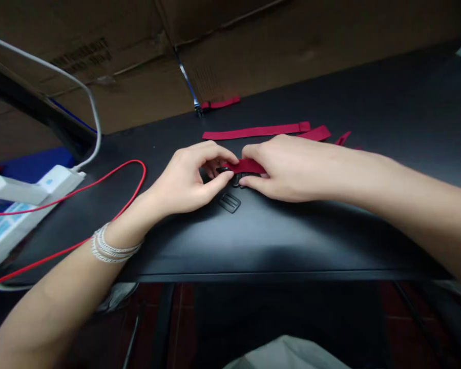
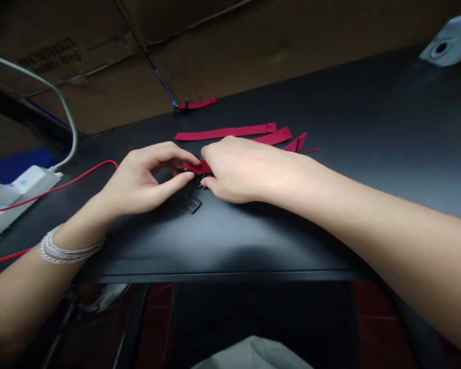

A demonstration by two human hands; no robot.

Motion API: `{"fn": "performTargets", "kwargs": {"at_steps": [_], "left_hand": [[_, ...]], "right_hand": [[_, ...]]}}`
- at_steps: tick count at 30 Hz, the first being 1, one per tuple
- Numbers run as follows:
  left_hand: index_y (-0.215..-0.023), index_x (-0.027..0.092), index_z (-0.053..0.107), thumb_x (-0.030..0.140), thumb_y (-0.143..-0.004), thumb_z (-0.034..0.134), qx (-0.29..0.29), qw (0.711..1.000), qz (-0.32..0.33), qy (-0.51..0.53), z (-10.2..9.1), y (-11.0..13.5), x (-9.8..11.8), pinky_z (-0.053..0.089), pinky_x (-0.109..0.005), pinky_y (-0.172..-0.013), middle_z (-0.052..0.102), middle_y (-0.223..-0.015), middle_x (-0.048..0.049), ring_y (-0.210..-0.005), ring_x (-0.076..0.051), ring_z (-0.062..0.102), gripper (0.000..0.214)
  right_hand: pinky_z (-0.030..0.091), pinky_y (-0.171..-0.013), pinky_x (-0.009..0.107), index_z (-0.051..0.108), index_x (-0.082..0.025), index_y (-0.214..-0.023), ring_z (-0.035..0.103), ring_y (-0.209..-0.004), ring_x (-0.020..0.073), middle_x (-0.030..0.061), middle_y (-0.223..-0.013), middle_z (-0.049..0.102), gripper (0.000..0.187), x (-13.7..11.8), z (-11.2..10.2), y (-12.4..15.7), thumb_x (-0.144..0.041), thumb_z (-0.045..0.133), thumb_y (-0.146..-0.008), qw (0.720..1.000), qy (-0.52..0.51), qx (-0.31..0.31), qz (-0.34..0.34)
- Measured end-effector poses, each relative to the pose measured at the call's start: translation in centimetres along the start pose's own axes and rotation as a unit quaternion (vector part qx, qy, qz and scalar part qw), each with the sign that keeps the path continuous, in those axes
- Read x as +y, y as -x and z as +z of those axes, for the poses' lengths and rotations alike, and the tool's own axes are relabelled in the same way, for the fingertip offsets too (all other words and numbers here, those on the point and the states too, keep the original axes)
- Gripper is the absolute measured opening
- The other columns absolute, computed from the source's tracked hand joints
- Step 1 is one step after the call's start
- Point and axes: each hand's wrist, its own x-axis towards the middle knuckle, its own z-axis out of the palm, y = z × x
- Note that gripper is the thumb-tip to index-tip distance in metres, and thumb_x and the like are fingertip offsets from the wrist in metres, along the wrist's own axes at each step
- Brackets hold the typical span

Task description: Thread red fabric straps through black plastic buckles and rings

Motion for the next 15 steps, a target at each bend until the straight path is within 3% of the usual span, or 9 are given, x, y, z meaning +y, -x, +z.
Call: {"fn": "performTargets", "kwargs": {"at_steps": [15], "left_hand": [[-0.105,0.020,0.073,0.032,-0.089,0.061,-0.007,1.000,-0.006,0.002,0.02,0.02,0.09,0.055,-0.027,-0.079,0.075,-0.103,-0.0054,-0.086,-0.017,0.069,0.024]], "right_hand": [[0.041,-0.068,0.028,0.066,-0.020,-0.114,0.068,-0.082,0.0211,0.0091,-0.101,0.073,0.037,-0.12,-0.09,0.04,-0.048,0.051,-0.095,1.000,-0.005,-0.002,0.002]]}}
